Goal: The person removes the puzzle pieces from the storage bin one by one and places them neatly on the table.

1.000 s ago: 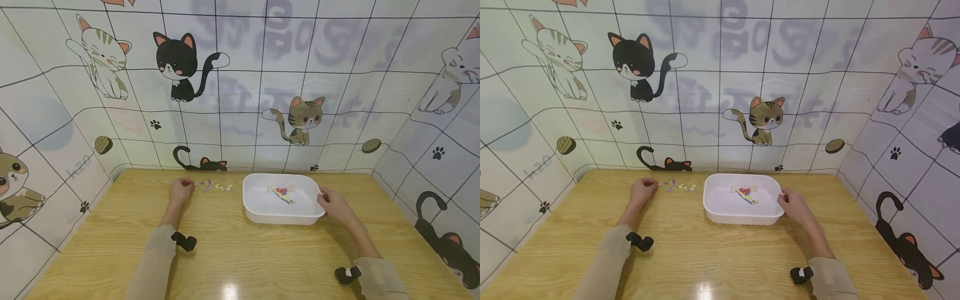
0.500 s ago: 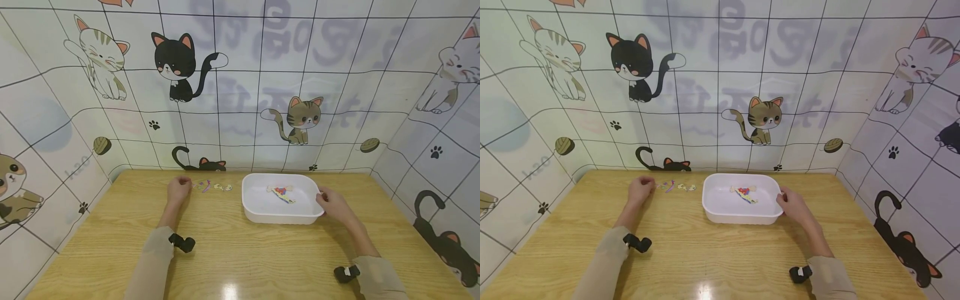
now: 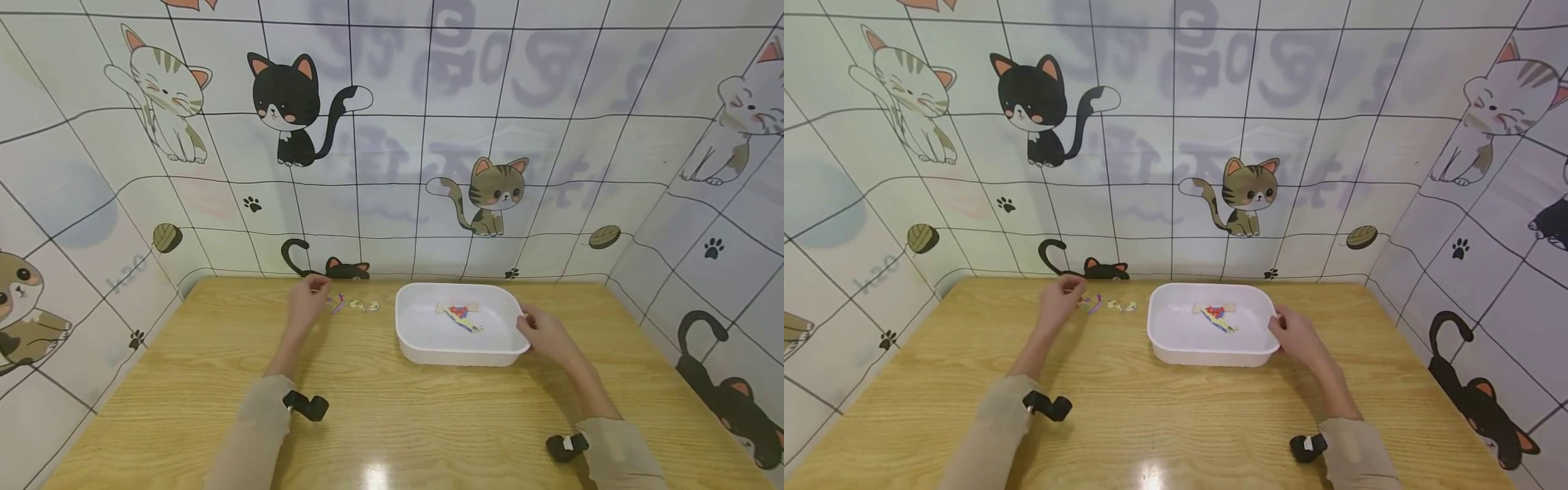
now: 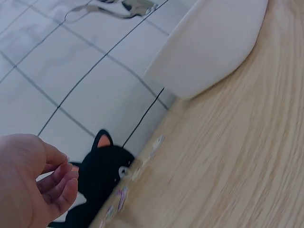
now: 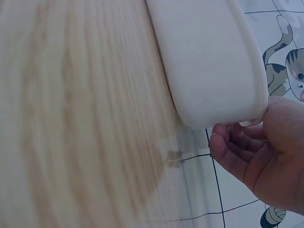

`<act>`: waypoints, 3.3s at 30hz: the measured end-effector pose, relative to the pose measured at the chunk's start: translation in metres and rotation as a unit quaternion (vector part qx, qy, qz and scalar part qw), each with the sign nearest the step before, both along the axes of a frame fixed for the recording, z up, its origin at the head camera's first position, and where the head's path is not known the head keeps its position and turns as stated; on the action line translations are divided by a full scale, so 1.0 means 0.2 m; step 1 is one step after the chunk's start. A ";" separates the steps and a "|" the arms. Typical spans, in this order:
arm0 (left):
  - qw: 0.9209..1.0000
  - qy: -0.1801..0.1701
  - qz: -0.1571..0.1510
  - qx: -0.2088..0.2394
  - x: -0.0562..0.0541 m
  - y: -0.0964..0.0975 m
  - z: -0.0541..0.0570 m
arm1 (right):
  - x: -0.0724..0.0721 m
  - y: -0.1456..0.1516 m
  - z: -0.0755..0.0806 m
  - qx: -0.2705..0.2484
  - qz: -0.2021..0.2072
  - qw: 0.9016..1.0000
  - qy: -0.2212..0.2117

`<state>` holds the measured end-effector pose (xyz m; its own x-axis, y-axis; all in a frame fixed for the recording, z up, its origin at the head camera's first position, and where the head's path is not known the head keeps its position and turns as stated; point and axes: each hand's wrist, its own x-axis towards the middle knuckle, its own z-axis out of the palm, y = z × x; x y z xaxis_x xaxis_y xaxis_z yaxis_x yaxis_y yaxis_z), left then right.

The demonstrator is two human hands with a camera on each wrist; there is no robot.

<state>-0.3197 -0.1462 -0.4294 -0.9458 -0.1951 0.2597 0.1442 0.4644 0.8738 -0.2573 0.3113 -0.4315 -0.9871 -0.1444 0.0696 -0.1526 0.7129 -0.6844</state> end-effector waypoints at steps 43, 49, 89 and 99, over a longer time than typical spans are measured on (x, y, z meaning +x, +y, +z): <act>0.968 -0.027 -0.240 -0.061 0.13 0.83 0.07 | -0.02 0.02 -0.02 -0.009 0.006 1.000 0.017; 0.967 -0.050 -0.229 -0.098 0.09 0.89 0.07 | -0.02 0.02 -0.01 -0.009 0.007 1.000 0.016; 0.934 -0.106 -0.219 -0.261 0.01 0.98 -0.03 | -0.01 0.01 -0.02 -0.001 0.001 1.000 0.004; 0.930 -0.127 -0.230 -0.258 0.02 0.99 -0.02 | -0.01 0.02 -0.02 0.002 0.000 1.000 0.008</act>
